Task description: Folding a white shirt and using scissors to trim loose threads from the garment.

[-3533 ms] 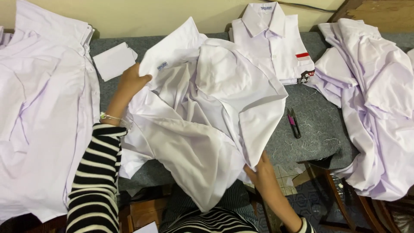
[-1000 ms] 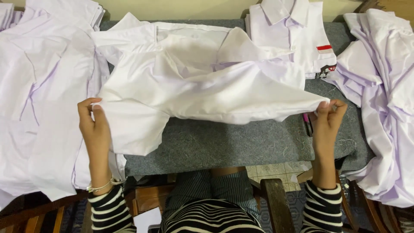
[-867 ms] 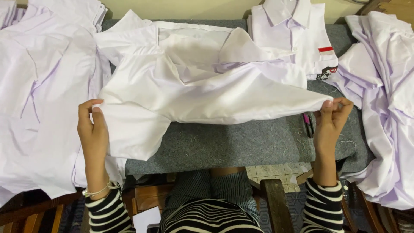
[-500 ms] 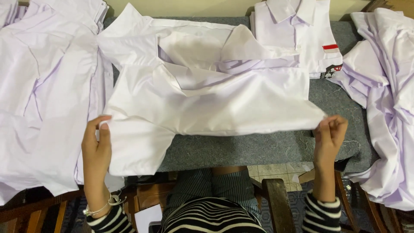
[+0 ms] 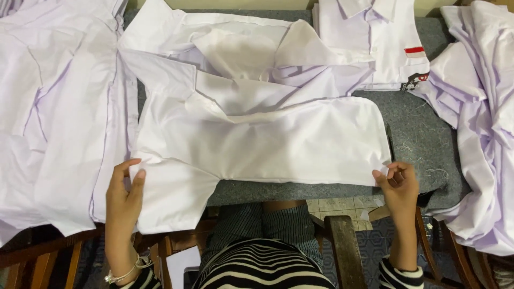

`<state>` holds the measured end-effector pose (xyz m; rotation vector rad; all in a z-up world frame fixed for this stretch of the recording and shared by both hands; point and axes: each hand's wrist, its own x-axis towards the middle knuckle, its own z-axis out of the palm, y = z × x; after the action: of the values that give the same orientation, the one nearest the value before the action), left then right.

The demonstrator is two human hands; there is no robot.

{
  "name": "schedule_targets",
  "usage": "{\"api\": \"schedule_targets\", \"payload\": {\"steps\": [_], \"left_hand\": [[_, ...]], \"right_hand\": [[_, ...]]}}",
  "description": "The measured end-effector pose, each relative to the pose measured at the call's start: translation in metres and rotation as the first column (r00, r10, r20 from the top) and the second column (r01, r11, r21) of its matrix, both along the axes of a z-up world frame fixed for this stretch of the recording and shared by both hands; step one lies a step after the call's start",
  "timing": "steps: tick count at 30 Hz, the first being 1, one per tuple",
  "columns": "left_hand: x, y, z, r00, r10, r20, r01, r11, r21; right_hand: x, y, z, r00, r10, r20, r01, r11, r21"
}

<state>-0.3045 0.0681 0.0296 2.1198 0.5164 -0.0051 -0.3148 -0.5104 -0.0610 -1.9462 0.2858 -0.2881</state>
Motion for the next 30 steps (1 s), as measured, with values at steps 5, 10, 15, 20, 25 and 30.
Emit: {"api": "schedule_targets", "payload": {"steps": [5,10,15,20,25,30], "left_hand": [[-0.011,0.000,-0.008,0.991,0.057,-0.122,-0.067,0.994,-0.085],[-0.024,-0.005,0.002,0.927,0.129,-0.353,-0.169,0.982,-0.085],[-0.032,-0.009,0.010,0.936,-0.071,-0.344,-0.032,0.958,-0.284],[-0.024,-0.038,0.010,0.947,0.213,-0.242,-0.322,0.580,-0.749],[-0.010,-0.039,-0.045,0.955,0.232,-0.185,-0.254,0.320,-0.913],[-0.008,-0.035,-0.052,0.973,0.206,-0.104,-0.163,0.293,-0.942]], "right_hand": [[0.002,-0.007,-0.006,0.999,0.002,0.039,0.012,0.935,-0.355],[0.006,0.019,0.025,0.992,0.053,0.115,0.021,0.828,-0.561],[0.023,0.071,0.028,0.903,0.377,0.207,-0.145,0.720,-0.678],[0.044,0.198,0.027,0.632,0.742,0.222,-0.492,0.606,-0.625],[0.046,0.279,0.057,0.362,0.839,0.405,-0.479,0.541,-0.692],[0.049,0.307,0.069,0.360,0.835,0.417,-0.315,0.529,-0.788]]}}
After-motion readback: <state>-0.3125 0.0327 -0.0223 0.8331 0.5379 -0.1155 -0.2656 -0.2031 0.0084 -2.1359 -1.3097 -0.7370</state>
